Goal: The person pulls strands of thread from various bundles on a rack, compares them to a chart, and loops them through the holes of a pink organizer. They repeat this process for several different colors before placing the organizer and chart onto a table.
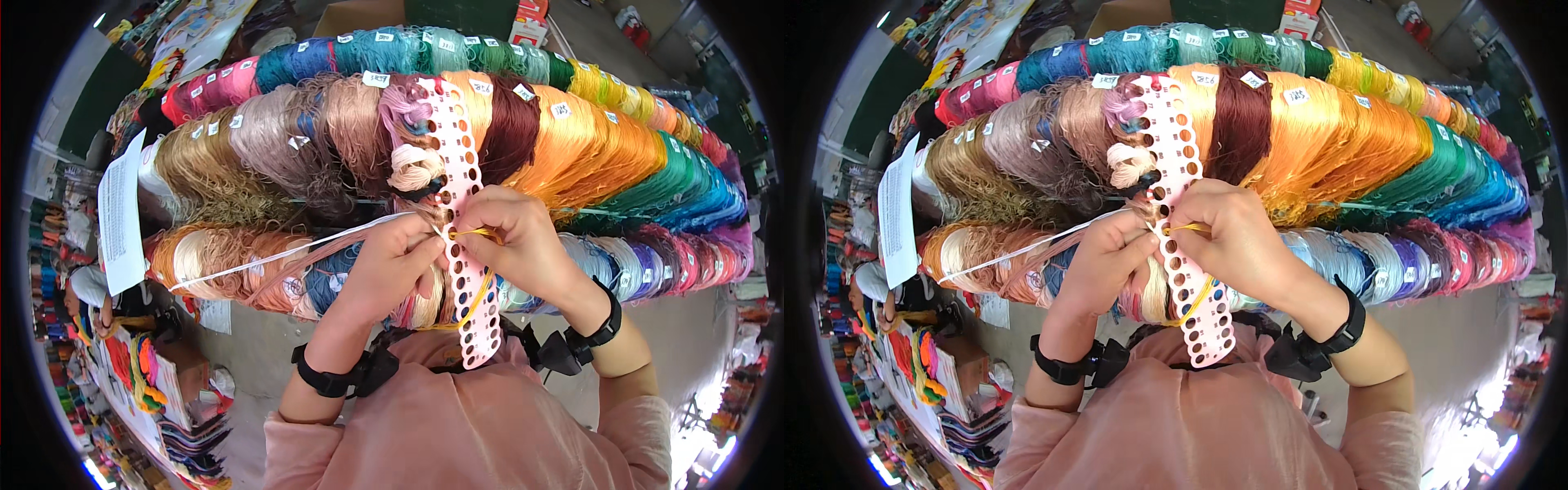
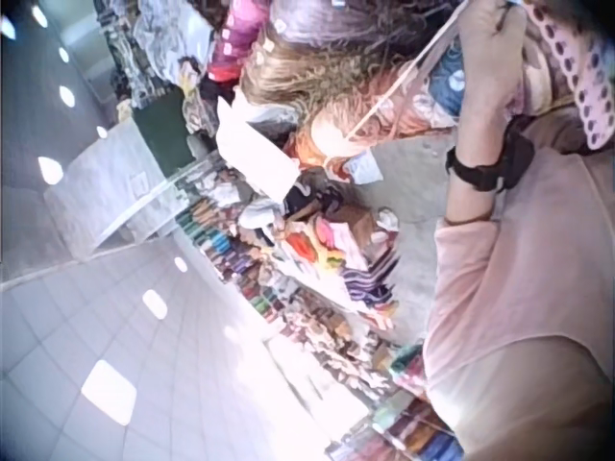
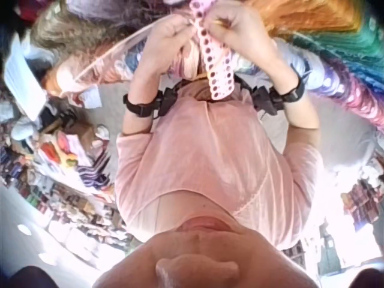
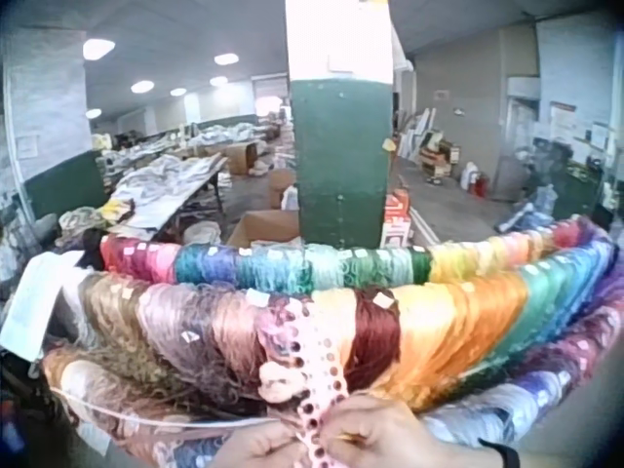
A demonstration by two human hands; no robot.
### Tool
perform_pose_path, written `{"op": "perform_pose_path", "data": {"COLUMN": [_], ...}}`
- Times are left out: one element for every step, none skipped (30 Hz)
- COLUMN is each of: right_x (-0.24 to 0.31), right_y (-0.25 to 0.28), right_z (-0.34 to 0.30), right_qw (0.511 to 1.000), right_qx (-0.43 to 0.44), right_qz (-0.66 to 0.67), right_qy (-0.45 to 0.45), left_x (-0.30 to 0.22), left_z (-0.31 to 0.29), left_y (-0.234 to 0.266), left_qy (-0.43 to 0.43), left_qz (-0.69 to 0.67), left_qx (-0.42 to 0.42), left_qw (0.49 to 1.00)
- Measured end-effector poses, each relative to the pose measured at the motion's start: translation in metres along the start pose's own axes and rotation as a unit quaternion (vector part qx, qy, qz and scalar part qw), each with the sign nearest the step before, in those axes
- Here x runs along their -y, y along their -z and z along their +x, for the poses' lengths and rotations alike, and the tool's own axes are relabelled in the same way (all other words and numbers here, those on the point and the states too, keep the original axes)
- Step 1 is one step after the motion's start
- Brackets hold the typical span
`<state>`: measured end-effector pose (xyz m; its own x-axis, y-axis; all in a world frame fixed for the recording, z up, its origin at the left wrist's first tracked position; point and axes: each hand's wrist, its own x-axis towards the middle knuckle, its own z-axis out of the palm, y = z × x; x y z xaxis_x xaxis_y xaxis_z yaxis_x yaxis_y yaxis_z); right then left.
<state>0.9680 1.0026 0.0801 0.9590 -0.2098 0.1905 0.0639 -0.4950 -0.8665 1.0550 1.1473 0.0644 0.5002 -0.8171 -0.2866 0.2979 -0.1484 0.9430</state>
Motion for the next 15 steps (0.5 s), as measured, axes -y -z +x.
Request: {"op": "perform_pose_path", "data": {"right_x": [0.000, -0.001, -0.002, -0.002, -0.001, -0.001, -0.001, -0.003, -0.003, -0.003, -0.004, -0.005, -0.004, -0.003, -0.003], "right_y": [0.000, 0.000, -0.001, -0.001, -0.002, -0.002, -0.002, -0.002, -0.003, -0.004, -0.005, -0.007, -0.007, -0.006, -0.006], "right_z": [-0.001, -0.002, -0.003, -0.004, -0.005, -0.008, -0.011, -0.015, -0.018, -0.021, -0.022, -0.022, -0.022, -0.023, -0.023], "right_qw": [1.000, 1.000, 1.000, 0.999, 0.999, 0.999, 0.999, 1.000, 1.000, 1.000, 1.000, 0.998, 0.998, 0.999, 0.999], "right_qx": [0.014, 0.011, 0.006, 0.003, -0.002, -0.001, 0.002, 0.024, 0.022, 0.008, -0.005, -0.014, -0.009, -0.009, -0.007], "right_qz": [-0.003, -0.003, -0.017, -0.031, -0.031, -0.034, -0.036, -0.015, -0.013, -0.003, 0.007, 0.012, 0.016, 0.020, 0.024], "right_qy": [-0.001, -0.004, 0.013, 0.030, 0.026, 0.023, 0.021, -0.014, -0.015, 0.003, 0.022, 0.056, 0.059, 0.045, 0.034], "left_x": [0.001, 0.001, 0.002, 0.002, 0.002, 0.003, 0.004, 0.004, 0.006, 0.007, 0.008, 0.009, 0.009, 0.010, 0.010], "left_z": [0.001, 0.002, 0.003, 0.003, 0.001, -0.003, -0.007, -0.011, -0.015, -0.019, -0.022, -0.027, -0.032, -0.036, -0.040], "left_y": [0.001, 0.000, -0.001, -0.002, -0.002, -0.004, -0.005, -0.006, -0.003, 0.003, 0.009, 0.012, 0.013, 0.013, 0.013], "left_qy": [-0.012, -0.009, -0.018, -0.027, -0.025, -0.048, -0.072, -0.073, -0.072, -0.064, -0.056, -0.051, -0.052, -0.046, -0.043], "left_qz": [0.022, 0.023, 0.040, 0.057, 0.059, 0.079, 0.099, 0.014, 0.017, -0.070, -0.156, -0.241, -0.241, -0.308, -0.373], "left_qx": [0.007, 0.012, 0.001, -0.010, -0.003, -0.048, -0.094, -0.127, -0.126, -0.091, -0.056, -0.026, -0.033, 0.009, 0.048], "left_qw": [1.000, 1.000, 0.999, 0.998, 0.998, 0.995, 0.988, 0.989, 0.989, 0.991, 0.985, 0.969, 0.969, 0.950, 0.925]}}
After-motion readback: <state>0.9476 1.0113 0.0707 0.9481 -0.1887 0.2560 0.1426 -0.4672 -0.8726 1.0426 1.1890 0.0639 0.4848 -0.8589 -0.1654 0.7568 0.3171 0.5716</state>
